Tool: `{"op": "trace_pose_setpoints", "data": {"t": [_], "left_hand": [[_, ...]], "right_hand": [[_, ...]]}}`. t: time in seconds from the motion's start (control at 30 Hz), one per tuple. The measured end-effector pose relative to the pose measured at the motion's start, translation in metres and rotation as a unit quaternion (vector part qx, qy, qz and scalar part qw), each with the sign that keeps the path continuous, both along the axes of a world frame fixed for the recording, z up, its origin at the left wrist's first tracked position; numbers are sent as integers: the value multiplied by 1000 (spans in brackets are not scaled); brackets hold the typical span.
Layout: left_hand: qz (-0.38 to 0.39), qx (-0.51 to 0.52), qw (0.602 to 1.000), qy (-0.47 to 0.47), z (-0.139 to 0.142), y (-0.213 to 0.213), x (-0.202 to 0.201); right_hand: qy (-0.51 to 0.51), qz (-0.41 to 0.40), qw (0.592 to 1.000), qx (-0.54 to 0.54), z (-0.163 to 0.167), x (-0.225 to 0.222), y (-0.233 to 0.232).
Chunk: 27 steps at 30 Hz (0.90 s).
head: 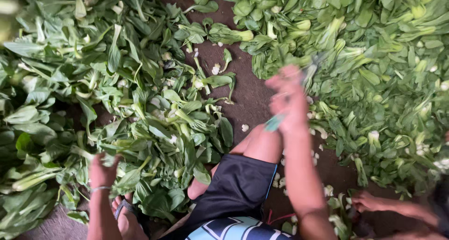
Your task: The person sits on the floor among piles of leafy green vegetables and trims each one with a small knife, cutting away root ends and outer leaves and tossing the trimmed pieces aside. They repeatedly pick up a new vegetable, trim it by hand, and set it down with the processed pile.
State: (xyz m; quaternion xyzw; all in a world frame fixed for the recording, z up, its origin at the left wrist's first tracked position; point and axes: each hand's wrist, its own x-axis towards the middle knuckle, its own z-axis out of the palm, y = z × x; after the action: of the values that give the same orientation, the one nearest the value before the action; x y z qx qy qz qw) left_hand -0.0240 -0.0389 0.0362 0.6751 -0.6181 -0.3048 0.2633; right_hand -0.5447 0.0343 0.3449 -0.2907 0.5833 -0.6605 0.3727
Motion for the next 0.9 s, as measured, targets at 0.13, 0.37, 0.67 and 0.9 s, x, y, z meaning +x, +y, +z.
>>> {"op": "trace_pose_setpoints", "data": {"t": [0.13,0.37,0.67,0.9], "left_hand": [[217,-138,959,-121,6,17,47],[340,93,916,-189,-27,54,156],[544,39,836,54,-54,20,171],[581,186,772,179,-69,-53,202]], "right_hand": [[45,203,966,154,-111,124,-13],[161,521,808,223,-214,227,8],[268,497,780,270,-260,237,-21],[263,499,765,311,-272,245,-24]]}}
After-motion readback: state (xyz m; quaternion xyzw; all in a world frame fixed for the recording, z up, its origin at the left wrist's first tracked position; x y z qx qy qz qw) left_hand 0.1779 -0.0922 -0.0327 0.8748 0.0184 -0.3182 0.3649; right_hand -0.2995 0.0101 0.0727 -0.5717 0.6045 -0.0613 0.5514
